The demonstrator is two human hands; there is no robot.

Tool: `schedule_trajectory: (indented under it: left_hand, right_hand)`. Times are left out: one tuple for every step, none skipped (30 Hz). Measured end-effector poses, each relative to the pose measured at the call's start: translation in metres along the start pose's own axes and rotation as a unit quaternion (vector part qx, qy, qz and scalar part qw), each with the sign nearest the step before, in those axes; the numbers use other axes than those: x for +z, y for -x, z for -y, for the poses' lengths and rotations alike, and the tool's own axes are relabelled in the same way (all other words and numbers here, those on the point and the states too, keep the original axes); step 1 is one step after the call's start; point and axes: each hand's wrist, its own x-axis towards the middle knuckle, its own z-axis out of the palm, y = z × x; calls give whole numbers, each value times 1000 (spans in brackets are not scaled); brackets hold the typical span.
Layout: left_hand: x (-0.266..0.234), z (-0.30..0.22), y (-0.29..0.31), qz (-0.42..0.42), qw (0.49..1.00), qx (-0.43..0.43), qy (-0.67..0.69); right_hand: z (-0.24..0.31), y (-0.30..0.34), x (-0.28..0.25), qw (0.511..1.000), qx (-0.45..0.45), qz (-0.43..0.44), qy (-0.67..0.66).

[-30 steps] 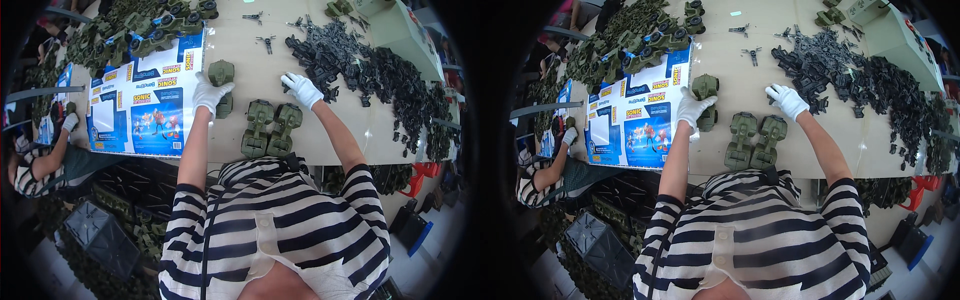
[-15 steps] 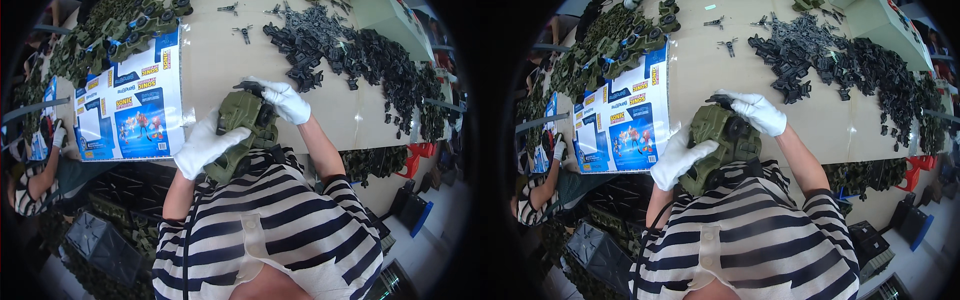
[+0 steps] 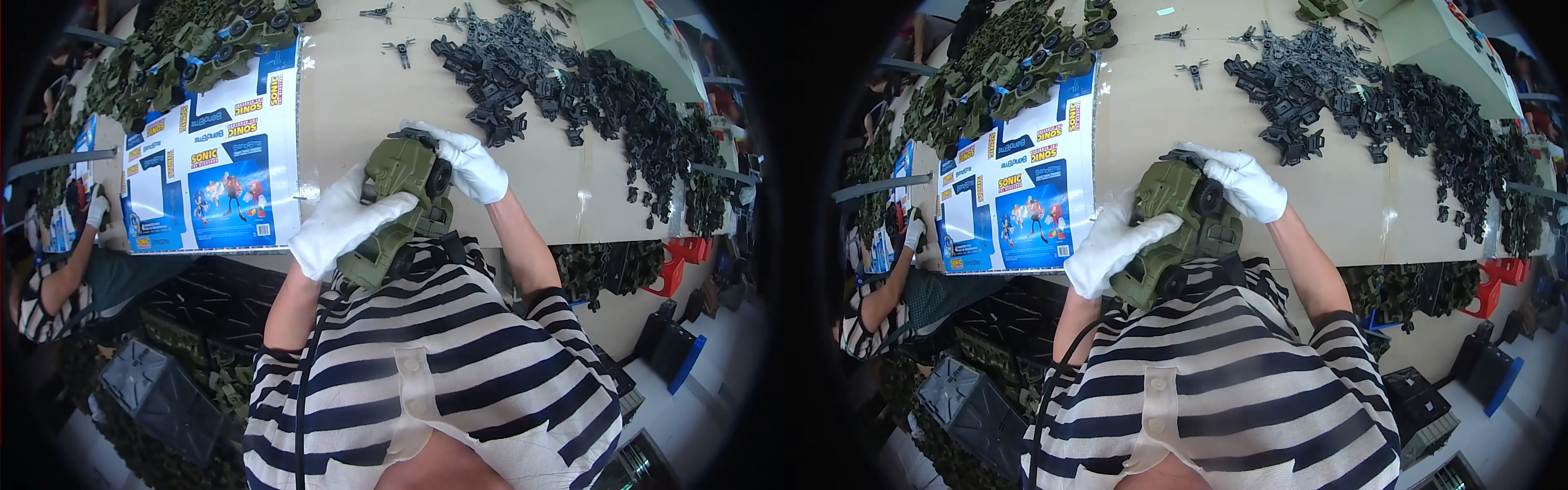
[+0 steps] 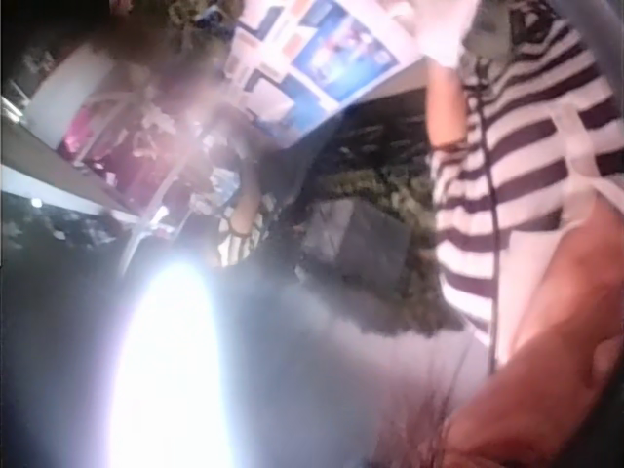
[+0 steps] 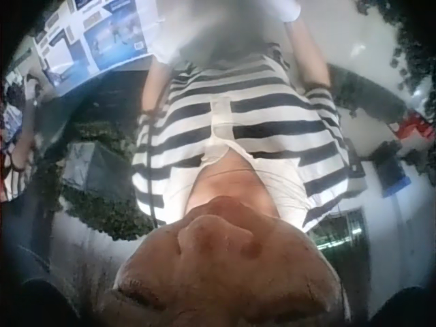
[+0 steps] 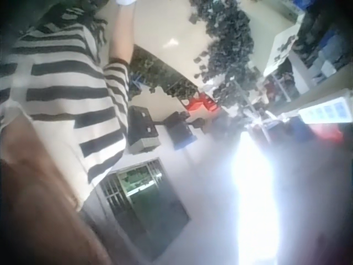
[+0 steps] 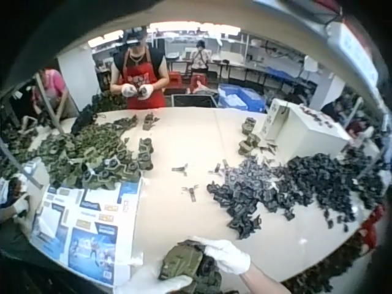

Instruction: The person assembles green plastic toy vehicles by hand, picking up chassis and wheels from a table and snapping them together. The person places the completed toy vehicles into a blue plastic bin. The workspace contains piles of loose parts and packaging materials.

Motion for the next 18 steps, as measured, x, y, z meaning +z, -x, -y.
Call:
schedule_trajectory:
  left_hand:
    - [1,-4,2,2,1000,-2,10]
    - [2,-5,3,-1,1000,8,10]
    - [2,-5,3,-4,1000,19,10]
    - [3,-5,4,-8,999,30,10]
    - [3,-7,5,-4,1000,19,9]
    - [2,-11,6,-1,1000,7,7]
    - [2,-13,6,3,1000,-4,6]
    - [2,-13,6,-5,1000,-18,-19]
    - [5,-12,5,-13,998,-32,-43]
    - [8,-11,4,-21,996,-46,-67]
    - [14,-4,-3,-61,998,-2,-25]
    - [26,12,-13,-98,994,43,17]
    - [36,21,-23,-129,986,86,57]
    - [45,25,-27,-160,986,51,8]
    - [52,18,-21,-146,984,70,79]
    - [52,23,-16,-134,978,101,124]
    - [50,30,-14,-122,969,132,169]
    - [41,43,-18,-136,971,170,101]
  right_hand:
    - [1,1,1,1000,-2,5,1]
    - [1,2,0,1000,-3,8,1]
    - [0,3,-1,1000,-4,11,1]
    - [0,3,-2,1000,-5,14,1]
    - [0,4,-3,1000,-7,20,14]
    - [0,5,-5,999,-10,26,27]
    - [1,5,-7,999,-13,32,39]
    - [6,3,-10,996,2,38,79]
    - [16,0,-14,992,16,44,119]
    - [23,-2,-13,985,31,50,160]
    - [27,-6,-6,983,15,21,181]
    - [28,-10,7,979,-2,-9,203]
    - [27,-12,20,974,-19,-45,221]
    - [3,-14,26,920,-89,-125,362]
    - [4,-13,39,918,-114,-160,343]
    - [-4,-13,39,929,-125,-161,309]
    - [-11,-11,39,938,-136,-162,273]
    - [-17,-6,45,944,-126,-161,260]
